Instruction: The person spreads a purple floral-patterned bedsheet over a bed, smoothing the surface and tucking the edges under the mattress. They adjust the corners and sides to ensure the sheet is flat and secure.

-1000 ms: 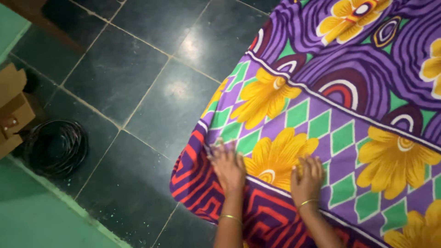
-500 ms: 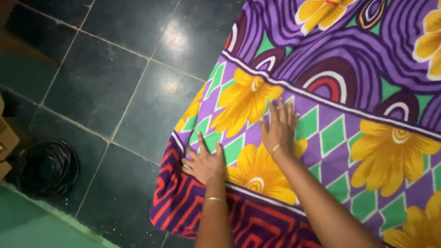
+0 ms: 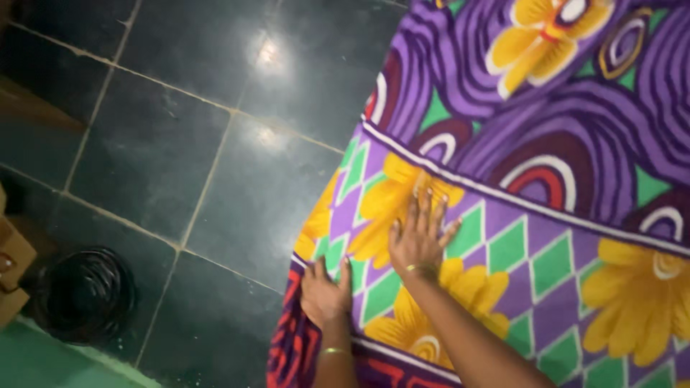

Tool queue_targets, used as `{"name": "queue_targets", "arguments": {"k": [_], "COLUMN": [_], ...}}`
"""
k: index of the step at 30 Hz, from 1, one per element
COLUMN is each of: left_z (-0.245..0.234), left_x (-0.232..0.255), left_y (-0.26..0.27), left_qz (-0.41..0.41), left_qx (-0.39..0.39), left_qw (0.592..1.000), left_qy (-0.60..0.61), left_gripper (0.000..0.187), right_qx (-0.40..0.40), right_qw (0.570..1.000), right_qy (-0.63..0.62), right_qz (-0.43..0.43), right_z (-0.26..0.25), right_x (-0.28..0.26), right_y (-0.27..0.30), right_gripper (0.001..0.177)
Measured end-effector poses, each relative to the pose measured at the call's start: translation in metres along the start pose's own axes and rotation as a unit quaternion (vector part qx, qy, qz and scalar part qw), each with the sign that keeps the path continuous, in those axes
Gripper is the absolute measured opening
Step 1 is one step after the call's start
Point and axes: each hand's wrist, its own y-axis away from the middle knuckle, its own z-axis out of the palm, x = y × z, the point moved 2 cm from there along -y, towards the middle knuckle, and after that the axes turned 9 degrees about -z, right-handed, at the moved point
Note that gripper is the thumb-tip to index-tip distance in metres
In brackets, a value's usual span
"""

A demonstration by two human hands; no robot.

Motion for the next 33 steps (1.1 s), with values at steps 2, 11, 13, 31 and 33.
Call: {"name": "queue_targets", "arguments": {"k": [2, 11, 13, 31, 33], "left_z": [-0.004, -0.008, -0.006, 0.017, 0.035], "left_x": [0.005, 0.009, 0.006, -0.002, -0.013], "left_y": [-0.001, -0.006, -0.003, -0.005, -0.007], "left_qz": [0.003, -0.011, -0.012, -0.015, 0.002], "left_qx": [0.001, -0.023, -0.019, -0.012, 0.019], "left_qw": [1.0, 1.0, 0.999, 1.0, 0.999], "left_qy": [0.003, -0.001, 0.031, 0.012, 0.04], "left_gripper": [0.066, 0.062, 0.059, 0.063, 0.064], "right_qx": [-0.009, -0.078, -0.065, -0.063, -0.044], "right_qw": [1.0, 0.992, 0.993, 0.997, 0.997], "right_qy": [0.004, 0.099, 0.097, -0.013, -0.044], "right_qz": [0.003, 0.021, 0.027, 0.045, 0.042], "right_z": [-0.006, -0.007, -0.006, -0.018, -0.022], "right_x": [0.001, -0.003, -0.004, 0.0, 0.0], "right_y": [0.003, 0.0, -0.002, -0.001, 0.0], "right_gripper": [0.069, 0.07, 0.07, 0.072, 0.074]}}
